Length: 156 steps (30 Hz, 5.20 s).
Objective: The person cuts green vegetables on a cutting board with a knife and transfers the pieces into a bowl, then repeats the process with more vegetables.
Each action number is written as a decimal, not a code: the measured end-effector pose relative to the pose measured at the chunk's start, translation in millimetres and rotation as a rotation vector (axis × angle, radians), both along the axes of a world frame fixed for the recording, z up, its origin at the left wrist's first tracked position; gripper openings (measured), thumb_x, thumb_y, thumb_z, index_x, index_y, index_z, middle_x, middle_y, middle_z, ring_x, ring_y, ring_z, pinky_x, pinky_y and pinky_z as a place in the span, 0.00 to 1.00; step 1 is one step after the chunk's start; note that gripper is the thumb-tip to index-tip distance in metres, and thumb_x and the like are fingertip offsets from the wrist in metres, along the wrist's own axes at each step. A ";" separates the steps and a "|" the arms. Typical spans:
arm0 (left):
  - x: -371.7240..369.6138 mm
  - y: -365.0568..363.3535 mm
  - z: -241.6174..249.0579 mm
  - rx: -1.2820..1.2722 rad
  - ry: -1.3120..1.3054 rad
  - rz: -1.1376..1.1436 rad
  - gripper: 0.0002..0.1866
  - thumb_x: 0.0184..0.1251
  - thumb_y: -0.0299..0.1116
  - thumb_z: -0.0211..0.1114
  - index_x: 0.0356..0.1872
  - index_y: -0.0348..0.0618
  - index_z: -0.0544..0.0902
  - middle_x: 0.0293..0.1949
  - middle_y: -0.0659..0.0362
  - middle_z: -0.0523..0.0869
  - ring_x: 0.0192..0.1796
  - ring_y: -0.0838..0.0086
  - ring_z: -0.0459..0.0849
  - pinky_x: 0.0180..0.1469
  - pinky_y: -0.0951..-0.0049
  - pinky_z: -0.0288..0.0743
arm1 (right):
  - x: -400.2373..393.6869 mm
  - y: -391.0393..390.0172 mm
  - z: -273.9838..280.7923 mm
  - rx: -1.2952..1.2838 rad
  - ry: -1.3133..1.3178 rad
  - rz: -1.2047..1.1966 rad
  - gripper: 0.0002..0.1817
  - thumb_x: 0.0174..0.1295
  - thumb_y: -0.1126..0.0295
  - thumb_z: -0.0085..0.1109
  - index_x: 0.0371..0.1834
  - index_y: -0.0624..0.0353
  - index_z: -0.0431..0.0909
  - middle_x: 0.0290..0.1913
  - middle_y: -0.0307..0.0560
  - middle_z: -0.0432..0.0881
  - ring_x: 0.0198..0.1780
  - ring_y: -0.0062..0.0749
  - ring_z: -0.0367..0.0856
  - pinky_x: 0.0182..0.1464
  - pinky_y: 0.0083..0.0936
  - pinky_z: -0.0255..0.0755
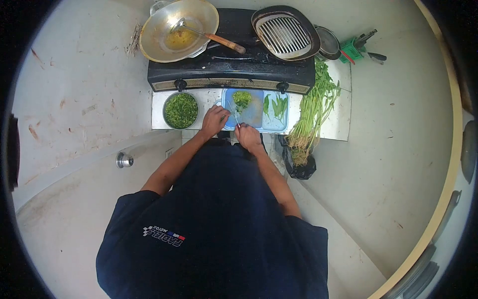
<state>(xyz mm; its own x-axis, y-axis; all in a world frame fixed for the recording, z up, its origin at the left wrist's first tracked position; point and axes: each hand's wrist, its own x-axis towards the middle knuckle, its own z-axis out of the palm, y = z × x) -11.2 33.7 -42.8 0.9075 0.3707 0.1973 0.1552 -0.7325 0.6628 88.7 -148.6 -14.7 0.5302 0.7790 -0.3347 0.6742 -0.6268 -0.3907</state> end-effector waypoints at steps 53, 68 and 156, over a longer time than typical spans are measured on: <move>-7.5 2.4 4.9 0.005 0.015 -0.027 0.06 0.70 0.31 0.68 0.43 0.46 0.89 0.39 0.59 0.85 0.49 0.59 0.83 0.52 0.58 0.77 | -2.3 7.6 5.1 0.017 0.026 0.043 0.25 0.79 0.54 0.50 0.39 0.68 0.83 0.33 0.68 0.88 0.38 0.64 0.90 0.44 0.54 0.84; -4.3 4.1 7.6 -0.024 0.017 -0.014 0.05 0.68 0.31 0.70 0.40 0.42 0.90 0.37 0.55 0.86 0.45 0.56 0.83 0.50 0.56 0.77 | -4.4 4.3 4.4 0.018 0.046 0.040 0.25 0.79 0.53 0.50 0.40 0.68 0.83 0.32 0.69 0.88 0.37 0.65 0.90 0.44 0.54 0.84; 17.7 -11.5 6.7 -0.087 0.079 0.185 0.04 0.60 0.28 0.71 0.34 0.43 0.84 0.34 0.57 0.87 0.45 0.56 0.81 0.51 0.56 0.78 | 6.3 6.1 12.3 0.078 -0.012 -0.004 0.26 0.79 0.52 0.52 0.37 0.68 0.84 0.32 0.70 0.87 0.36 0.68 0.89 0.42 0.54 0.83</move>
<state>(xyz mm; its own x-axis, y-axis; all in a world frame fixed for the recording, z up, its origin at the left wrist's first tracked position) 6.5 22.2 -36.1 0.8335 0.5454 0.0885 0.3356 -0.6269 0.7031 95.0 -142.5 -2.3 0.5370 0.8004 -0.2664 0.6770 -0.5973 -0.4301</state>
